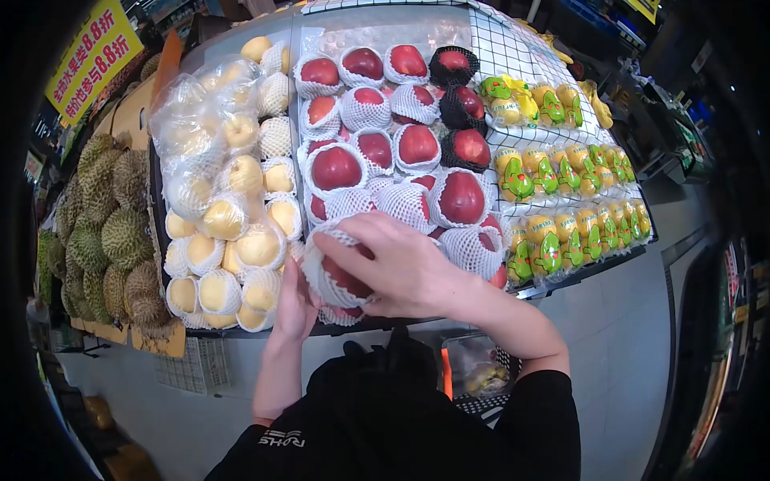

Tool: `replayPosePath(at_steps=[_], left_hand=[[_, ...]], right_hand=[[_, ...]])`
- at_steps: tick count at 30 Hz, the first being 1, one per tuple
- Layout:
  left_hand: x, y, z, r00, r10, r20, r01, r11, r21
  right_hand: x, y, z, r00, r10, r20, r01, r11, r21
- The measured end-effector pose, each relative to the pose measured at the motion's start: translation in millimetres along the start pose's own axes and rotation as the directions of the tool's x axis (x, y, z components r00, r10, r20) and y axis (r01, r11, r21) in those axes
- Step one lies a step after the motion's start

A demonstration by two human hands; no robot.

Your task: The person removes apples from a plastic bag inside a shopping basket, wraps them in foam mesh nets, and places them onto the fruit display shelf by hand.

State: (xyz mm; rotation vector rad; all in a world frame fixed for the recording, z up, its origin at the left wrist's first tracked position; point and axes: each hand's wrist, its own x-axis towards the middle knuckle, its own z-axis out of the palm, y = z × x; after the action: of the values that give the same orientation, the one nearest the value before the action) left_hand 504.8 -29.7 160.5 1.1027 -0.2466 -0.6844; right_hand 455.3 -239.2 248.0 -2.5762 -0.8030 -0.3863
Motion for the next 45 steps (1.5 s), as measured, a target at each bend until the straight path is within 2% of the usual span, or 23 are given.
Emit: replayPosePath(at_steps=[1,2,3,4,5,7,8,9,11,16,19,21,22,24,28,30,34,38,40,43,45], left_hand=[[7.4,2.0,-2.2,0.997,0.082,0.017,-0.082,0.996,0.045],[15.0,1.6,-1.1,0.996,0.083,0.015,-0.084,0.996,0.043],[23.1,0.1,2.5,0.96,0.278,-0.042,-0.246,0.902,0.356],[30.6,-1.5,4.4,0.882,0.47,-0.033,-0.344,0.69,0.636],[38.8,-3.9,2.2,0.878,0.478,-0.034,-0.35,0.688,0.636],[55.2,-11.8,-2.4,0.723,0.642,0.256,-0.462,0.174,0.87],[60.3,-16.8,-0.5,0.757,0.604,0.248,-0.464,0.231,0.855],[63.7,-16.4,1.4,0.753,0.61,0.247,-0.465,0.228,0.855],[69.7,-15.7,3.3,0.819,0.499,0.284,-0.356,0.054,0.933],[78.6,-29.7,-3.4,0.831,0.486,0.271,-0.356,0.09,0.93],[81.6,-34.8,-7.0,0.815,0.507,0.282,-0.365,0.069,0.929],[83.6,-35.8,-8.6,0.799,0.527,0.289,-0.371,0.054,0.927],[83.7,-36.3,-8.7,0.8,0.525,0.29,-0.371,0.054,0.927],[84.7,-36.4,-7.8,0.796,0.532,0.288,-0.365,0.042,0.93],[82.7,-31.5,-4.4,0.775,0.555,0.302,-0.357,-0.008,0.934],[81.9,-31.1,-3.4,0.777,0.555,0.297,-0.362,0.007,0.932],[82.0,-34.0,-3.7,0.777,0.556,0.295,-0.367,0.02,0.93],[81.7,-34.8,-3.8,0.778,0.564,0.278,-0.359,0.036,0.933],[81.6,-34.6,-4.4,0.776,0.568,0.274,-0.357,0.039,0.933],[82.1,-35.9,-4.8,0.774,0.567,0.281,-0.364,0.036,0.931],[81.7,-36.9,-4.4,0.783,0.567,0.254,-0.362,0.084,0.928]], right_hand=[[5.5,11.9,-5.2,0.996,0.082,-0.03,-0.082,0.997,-0.009],[12.1,26.9,-9.9,0.987,0.132,-0.087,-0.134,0.991,-0.023],[18.6,44.0,-13.7,0.973,0.179,-0.145,-0.186,0.982,-0.035],[24.2,63.0,-15.8,0.965,0.211,-0.158,-0.22,0.974,-0.045],[28.8,82.3,-16.1,0.955,0.24,-0.174,-0.253,0.966,-0.058],[33.4,115.6,-12.2,0.953,0.278,-0.124,-0.289,0.954,-0.08],[35.3,127.1,-9.0,0.948,0.309,-0.077,-0.315,0.945,-0.092],[35.6,137.2,-3.4,0.95,0.302,-0.078,-0.309,0.946,-0.095],[36.5,154.3,6.6,0.938,0.345,-0.008,-0.345,0.936,-0.072],[42.6,167.8,13.3,0.939,0.34,0.059,-0.34,0.94,-0.012],[44.2,175.4,16.1,0.963,0.263,0.062,-0.263,0.965,-0.001],[46.8,176.1,9.5,0.959,0.232,0.164,-0.247,0.966,0.074],[47.5,177.7,8.9,0.958,0.235,0.163,-0.249,0.966,0.076],[47.7,181.7,6.6,0.943,0.208,0.26,-0.236,0.969,0.079],[46.2,191.0,5.3,0.948,0.166,0.272,-0.198,0.975,0.097],[49.4,192.0,5.0,0.943,0.106,0.316,-0.166,0.971,0.171],[58.0,187.4,7.8,0.909,0.135,0.393,-0.211,0.965,0.154],[51.2,195.2,8.5,0.921,0.136,0.365,-0.21,0.963,0.17],[46.9,193.9,9.9,0.951,0.189,0.245,-0.232,0.959,0.162],[46.7,178.8,4.2,0.956,0.224,0.187,-0.255,0.953,0.162],[47.8,179.2,9.8,0.95,0.219,0.222,-0.253,0.957,0.141]])
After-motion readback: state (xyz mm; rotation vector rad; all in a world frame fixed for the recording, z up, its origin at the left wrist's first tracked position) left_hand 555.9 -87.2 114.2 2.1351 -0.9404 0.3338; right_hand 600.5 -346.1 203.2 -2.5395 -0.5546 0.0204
